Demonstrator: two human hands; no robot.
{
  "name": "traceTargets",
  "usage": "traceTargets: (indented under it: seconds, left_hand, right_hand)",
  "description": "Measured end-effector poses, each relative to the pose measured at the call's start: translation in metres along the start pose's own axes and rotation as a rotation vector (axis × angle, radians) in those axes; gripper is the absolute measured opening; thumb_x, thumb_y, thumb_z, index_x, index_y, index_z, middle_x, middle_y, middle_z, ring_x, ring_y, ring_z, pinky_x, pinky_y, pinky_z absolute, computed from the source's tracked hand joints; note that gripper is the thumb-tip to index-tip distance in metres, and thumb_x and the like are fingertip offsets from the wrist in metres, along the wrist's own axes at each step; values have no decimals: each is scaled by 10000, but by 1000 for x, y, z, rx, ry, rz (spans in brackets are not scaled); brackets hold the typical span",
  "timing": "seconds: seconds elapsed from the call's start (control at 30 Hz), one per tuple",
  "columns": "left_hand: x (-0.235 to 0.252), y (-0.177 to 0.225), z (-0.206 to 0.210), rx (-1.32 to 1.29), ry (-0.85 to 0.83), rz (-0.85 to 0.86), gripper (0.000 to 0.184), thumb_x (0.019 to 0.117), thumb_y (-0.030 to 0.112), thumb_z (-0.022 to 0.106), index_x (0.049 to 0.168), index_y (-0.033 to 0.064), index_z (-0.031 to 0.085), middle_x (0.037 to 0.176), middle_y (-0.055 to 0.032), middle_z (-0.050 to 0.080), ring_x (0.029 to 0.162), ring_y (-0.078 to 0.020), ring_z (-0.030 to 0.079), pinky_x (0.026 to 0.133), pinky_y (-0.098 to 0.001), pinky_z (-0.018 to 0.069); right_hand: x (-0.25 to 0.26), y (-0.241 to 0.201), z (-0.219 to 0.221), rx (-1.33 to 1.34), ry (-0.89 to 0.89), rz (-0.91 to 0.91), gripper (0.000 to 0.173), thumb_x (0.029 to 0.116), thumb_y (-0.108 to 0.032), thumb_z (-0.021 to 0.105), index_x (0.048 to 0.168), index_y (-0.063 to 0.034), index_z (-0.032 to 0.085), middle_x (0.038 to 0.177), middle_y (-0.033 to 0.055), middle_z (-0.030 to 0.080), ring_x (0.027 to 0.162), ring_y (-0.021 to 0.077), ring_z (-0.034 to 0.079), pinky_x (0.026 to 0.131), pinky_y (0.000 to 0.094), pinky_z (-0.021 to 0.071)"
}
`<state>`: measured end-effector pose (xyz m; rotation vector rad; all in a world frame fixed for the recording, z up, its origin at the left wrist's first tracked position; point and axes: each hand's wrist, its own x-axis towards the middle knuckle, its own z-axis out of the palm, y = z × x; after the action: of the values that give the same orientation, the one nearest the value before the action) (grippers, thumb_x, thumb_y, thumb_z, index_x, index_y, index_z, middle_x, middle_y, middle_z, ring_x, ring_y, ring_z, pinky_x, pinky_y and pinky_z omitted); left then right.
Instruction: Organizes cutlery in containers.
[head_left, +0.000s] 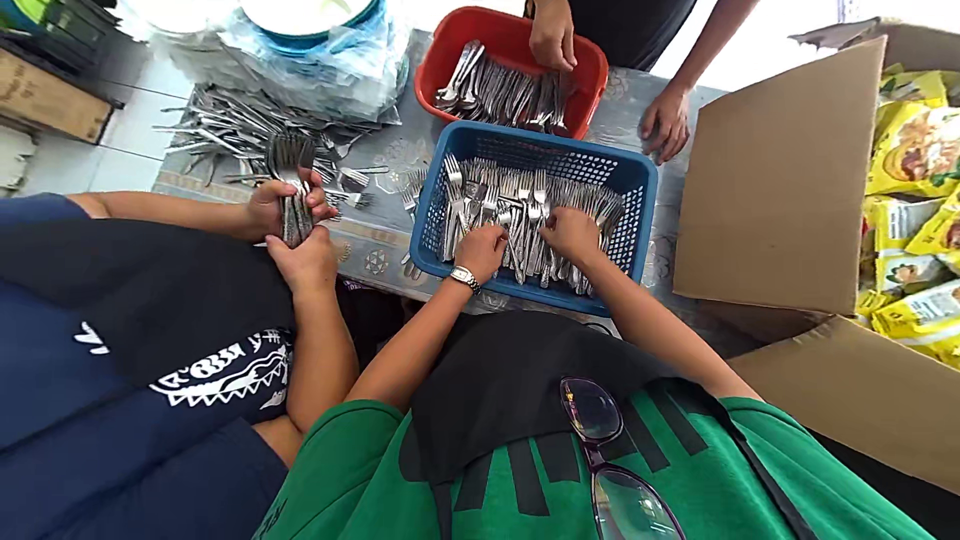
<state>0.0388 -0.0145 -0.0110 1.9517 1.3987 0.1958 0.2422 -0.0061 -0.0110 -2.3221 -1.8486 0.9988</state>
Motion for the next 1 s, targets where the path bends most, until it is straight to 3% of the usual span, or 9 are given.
traceTargets:
  seconds: [0.23,0.33,0.43,0.6,0.73,0.9,1.0]
  left_hand:
    - [1,-1,0,3,-7,28,249,1044,132,562,1198,-5,703,1153,-209,716,1107,-367,686,995,-568,510]
    - [3,0,-1,5,-25,28,254,1044,126,557,1206,-9,699,1148,-212,716,1103,-369,686,998,-566,508]
    - [5,-1,-2,-9,-37,22,254,1045,136,562,1209,-6,696,1150,-206,716,1090,-363,690,990,-567,512]
    - [7,-1,-1,-27,-35,11,255,1046,143,565,1209,-1,697,1136,-200,721,1074,-352,694,987,-558,514]
    - [8,-2,-2,-78,-24,-3,258,1038,109,572,1235,-11,688,1142,-202,721,1075,-348,692,995,-555,512]
    - [7,-3,-1,-91,26,-11,241,1026,84,572,1202,-20,698,1115,-201,726,1042,-334,703,980,-526,528]
    - [6,-3,-1,-76,67,-92,225,1017,97,590,1165,-34,700,1099,-218,720,1048,-354,696,978,-544,521]
  right_hand:
    - [5,6,-1,276,16,3,288,1026,-203,638,1140,56,690,1121,282,684,1097,440,652,972,629,482]
    - [-10,13,-5,405,120,-14,330,1022,-132,630,1292,54,596,1082,251,701,977,389,696,906,577,538]
    - [-35,22,-11,404,226,50,439,1010,-83,624,1416,24,495,1052,248,699,956,411,696,878,600,538]
    - [-54,44,-7,378,237,131,366,1030,-92,604,1365,35,527,1048,254,694,972,426,687,883,611,524]
    - [-46,46,2,389,276,45,300,1027,-94,616,1284,54,573,1030,233,710,948,392,703,884,588,534]
    - [-33,44,4,175,194,59,301,1000,-138,656,1245,37,650,1205,304,642,1120,487,637,948,667,495]
    - [-38,31,2,159,190,5,293,1006,-145,645,1241,28,664,1214,298,641,1109,478,645,928,662,506]
